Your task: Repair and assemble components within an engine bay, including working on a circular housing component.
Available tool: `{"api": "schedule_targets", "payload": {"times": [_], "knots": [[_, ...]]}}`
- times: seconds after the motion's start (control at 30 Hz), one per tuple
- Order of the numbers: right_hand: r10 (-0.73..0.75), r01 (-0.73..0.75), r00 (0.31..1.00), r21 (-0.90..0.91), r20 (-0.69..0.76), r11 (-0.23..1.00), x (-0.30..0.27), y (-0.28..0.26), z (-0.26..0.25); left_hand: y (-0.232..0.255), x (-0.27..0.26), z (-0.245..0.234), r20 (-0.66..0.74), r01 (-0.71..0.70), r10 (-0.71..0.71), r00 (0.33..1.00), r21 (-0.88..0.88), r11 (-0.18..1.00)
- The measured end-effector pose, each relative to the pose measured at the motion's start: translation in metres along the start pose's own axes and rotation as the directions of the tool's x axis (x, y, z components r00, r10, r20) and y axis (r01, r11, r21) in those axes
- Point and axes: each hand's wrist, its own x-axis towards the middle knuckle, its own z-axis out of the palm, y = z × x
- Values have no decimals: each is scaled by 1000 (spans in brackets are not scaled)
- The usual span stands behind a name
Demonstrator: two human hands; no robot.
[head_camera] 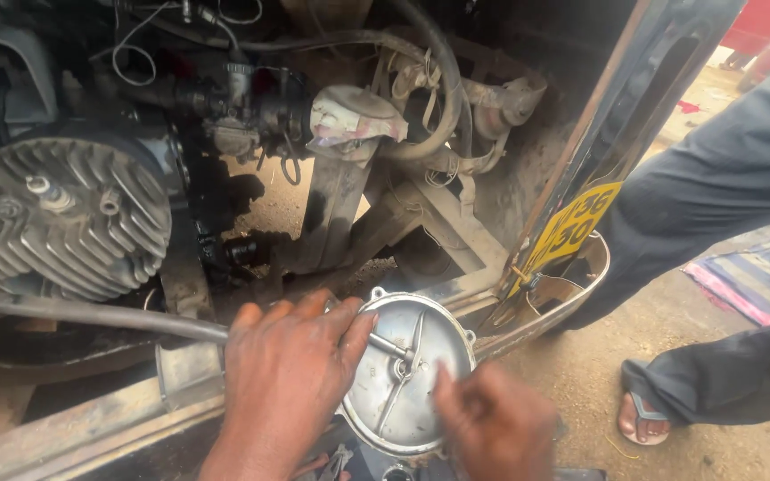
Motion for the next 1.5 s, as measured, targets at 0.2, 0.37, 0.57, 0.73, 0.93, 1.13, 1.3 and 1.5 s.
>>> {"api": "schedule_targets", "payload": {"times": [0.2,0.37,0.57,0.73,0.93,1.13,1.3,1.5], "knots": [[94,-95,994,-12,-55,995,21,58,-20,3,1,-6,70,27,-29,997,31,999],[344,-611,582,117,737,783,13,91,-30,2,1,-3,116,71,-71,991,9,997],[221,-710,140,-58,965,702,19,45,-46,6,3,-3,91,69,-74,993,55,996],[-168,-695,341,368,925,618,7,109,-88,4,1,6,3,44,-44,999,74,996],[113,-538,451,168,886,826,36,92,-114,6,2,9,13,72,-74,997,123,990],[471,-507,596,-150,651,849,26,137,-92,-2,2,18,25,43,-48,999,167,985],[448,-739,619,284,645,611,58,47,-61,-9,3,14,15,14,-16,1000,108,994],[447,-608,783,380,433,697,91,-13,2,-19,6,27,115,13,-25,993,103,995]]}}
